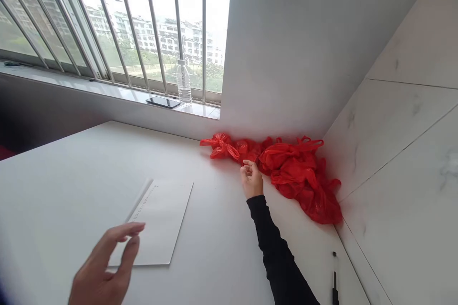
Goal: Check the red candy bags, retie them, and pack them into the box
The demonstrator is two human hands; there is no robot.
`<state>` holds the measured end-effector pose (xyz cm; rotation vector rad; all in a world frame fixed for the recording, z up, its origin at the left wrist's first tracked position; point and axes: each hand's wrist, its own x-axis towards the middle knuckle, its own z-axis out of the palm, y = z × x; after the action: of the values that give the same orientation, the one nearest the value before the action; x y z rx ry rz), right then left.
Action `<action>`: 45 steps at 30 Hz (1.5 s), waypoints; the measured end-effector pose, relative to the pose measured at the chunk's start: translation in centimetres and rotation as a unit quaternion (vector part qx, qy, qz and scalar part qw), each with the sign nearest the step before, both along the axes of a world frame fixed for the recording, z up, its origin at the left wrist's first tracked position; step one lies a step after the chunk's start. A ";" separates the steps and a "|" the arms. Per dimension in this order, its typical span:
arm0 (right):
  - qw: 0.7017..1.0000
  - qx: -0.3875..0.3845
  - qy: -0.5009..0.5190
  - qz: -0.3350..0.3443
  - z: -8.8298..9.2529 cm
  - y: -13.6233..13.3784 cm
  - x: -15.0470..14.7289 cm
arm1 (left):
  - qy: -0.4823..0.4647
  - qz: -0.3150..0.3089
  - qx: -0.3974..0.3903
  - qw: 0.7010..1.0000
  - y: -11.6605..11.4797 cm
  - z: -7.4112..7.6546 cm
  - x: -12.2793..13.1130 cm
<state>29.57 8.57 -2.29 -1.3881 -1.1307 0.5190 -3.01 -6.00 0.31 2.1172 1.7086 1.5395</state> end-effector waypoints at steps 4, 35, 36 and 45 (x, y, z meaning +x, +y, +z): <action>0.998 0.003 -0.063 0.026 0.0 3.6 -1.7 | 0.024 -0.108 0.008 0.994 1.9 -1.8 7.6; 0.982 0.030 -0.107 0.151 -0.7 -16.6 -1.1 | -0.024 -0.189 -0.115 0.975 -0.3 -2.0 12.2; 0.981 0.028 -0.122 0.149 -0.8 -16.7 -1.4 | -0.033 -0.187 -0.130 0.973 -0.7 -1.7 12.3; 0.992 0.017 -0.074 0.105 0.6 -17.8 -0.9 | -0.210 -0.177 -0.299 0.914 -3.3 2.5 11.3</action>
<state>28.71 -9.18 -1.69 -1.3027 -1.4105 0.5499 8.29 -9.30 2.76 1.5344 1.3224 1.0767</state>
